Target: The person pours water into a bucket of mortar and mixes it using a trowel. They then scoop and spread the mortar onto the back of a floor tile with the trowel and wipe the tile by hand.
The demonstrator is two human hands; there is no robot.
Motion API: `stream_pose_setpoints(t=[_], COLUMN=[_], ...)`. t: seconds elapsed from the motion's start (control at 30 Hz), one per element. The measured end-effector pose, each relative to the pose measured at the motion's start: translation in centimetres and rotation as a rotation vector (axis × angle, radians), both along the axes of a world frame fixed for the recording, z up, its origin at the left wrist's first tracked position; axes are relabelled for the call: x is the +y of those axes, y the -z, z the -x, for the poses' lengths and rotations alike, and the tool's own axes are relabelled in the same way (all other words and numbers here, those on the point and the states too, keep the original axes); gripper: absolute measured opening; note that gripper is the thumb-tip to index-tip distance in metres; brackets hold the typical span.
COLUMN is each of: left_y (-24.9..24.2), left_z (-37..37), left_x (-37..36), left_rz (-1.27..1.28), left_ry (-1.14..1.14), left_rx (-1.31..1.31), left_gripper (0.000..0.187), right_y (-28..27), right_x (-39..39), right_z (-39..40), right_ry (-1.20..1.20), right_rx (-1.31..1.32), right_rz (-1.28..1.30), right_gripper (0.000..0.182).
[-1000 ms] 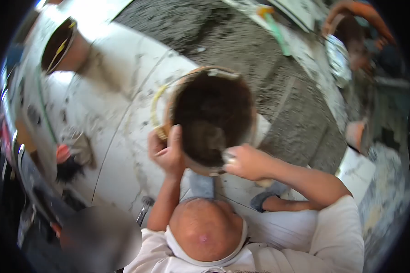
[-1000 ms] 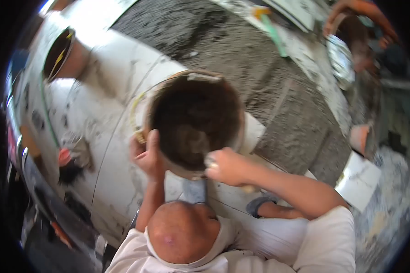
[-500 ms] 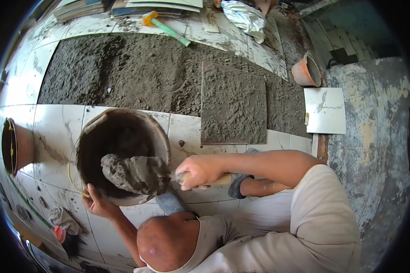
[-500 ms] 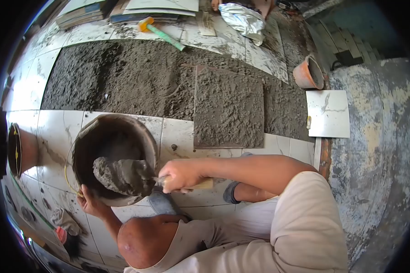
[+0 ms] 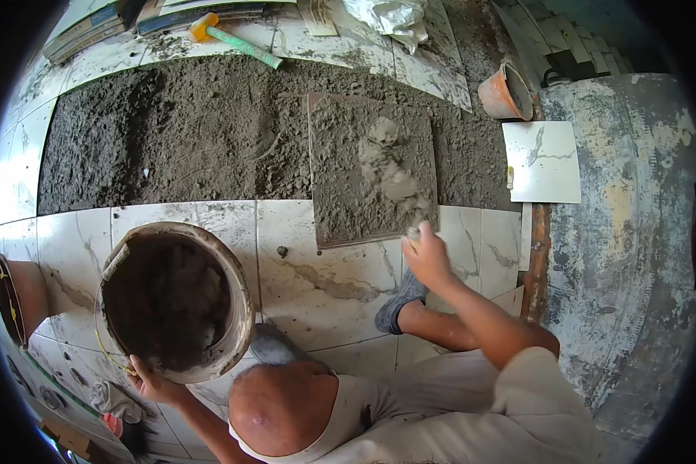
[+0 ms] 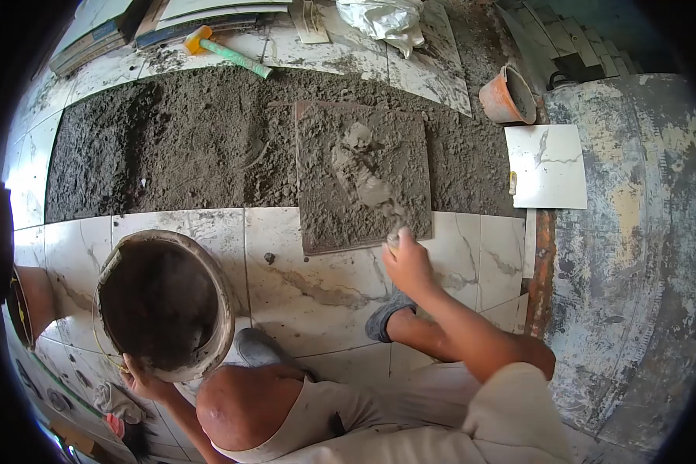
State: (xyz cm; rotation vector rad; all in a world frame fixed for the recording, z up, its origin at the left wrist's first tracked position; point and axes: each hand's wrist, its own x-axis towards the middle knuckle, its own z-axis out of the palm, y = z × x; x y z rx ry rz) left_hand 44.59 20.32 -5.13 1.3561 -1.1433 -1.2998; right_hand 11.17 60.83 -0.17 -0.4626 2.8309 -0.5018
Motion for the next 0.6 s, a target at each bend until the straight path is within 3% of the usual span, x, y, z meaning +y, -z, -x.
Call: stream_pose_setpoints(t=[0.07, 0.13, 0.2, 0.3, 0.37, 0.43, 0.47, 0.53, 0.57, 0.6], left_y=[-0.5, -0.8, -1.1, -1.0, -1.6, -2.2, -3.1, -2.8, -3.8, -4.4], left_z=[0.3, 0.8, 1.0, 0.4, 1.7, 3.5, 3.4, 3.3, 4.6, 5.5], left_x=[0.0, 0.1, 0.0, 0.3, 0.4, 1.0, 1.1, 1.7, 1.9, 2.2], left_rz=[0.012, 0.017, 0.030, 0.039, 0.056, 0.062, 0.070, 0.278, 0.165, 0.144], left_ry=[0.011, 0.009, -0.010, 0.034, 0.013, 0.025, 0.056, 0.073, 0.004, 0.012], left_rx=[-0.038, -0.055, -0.095, -0.082, -0.062, -0.088, -0.153, -0.360, -0.154, -0.128], left_gripper=[0.019, 0.019, 0.018, 0.018, 0.017, 0.018, 0.018, 0.019, 0.019, 0.017], right_y=[4.8, 5.5, 4.7, 4.1, 4.0, 2.8, 2.1, -1.4, -2.7, -4.3], right_x=[-0.1, -1.6, -2.2, -0.4, 1.6, 2.4, 2.6, -0.4, -1.7, -3.2], right_z=[1.8, 2.9, 2.7, 3.0, 4.4, 4.8, 4.8, 4.2, 3.7, 3.8], right_ry=[0.189, 0.178, 0.339, 0.387, 0.311, 0.260, 0.220, 0.149, 0.008, -0.126], right_rx=[-0.062, -0.072, -0.126, -0.038, -0.065, 0.032, 0.018, -0.161, -0.179, -0.172], right_rz=[-0.247, -0.356, -0.326, -0.279, -0.345, -0.223, -0.045, 0.063, 0.031, -0.003], right_gripper=[0.033, 0.032, 0.033, 0.034, 0.034, 0.033, 0.029, 0.025, 0.026, 0.027])
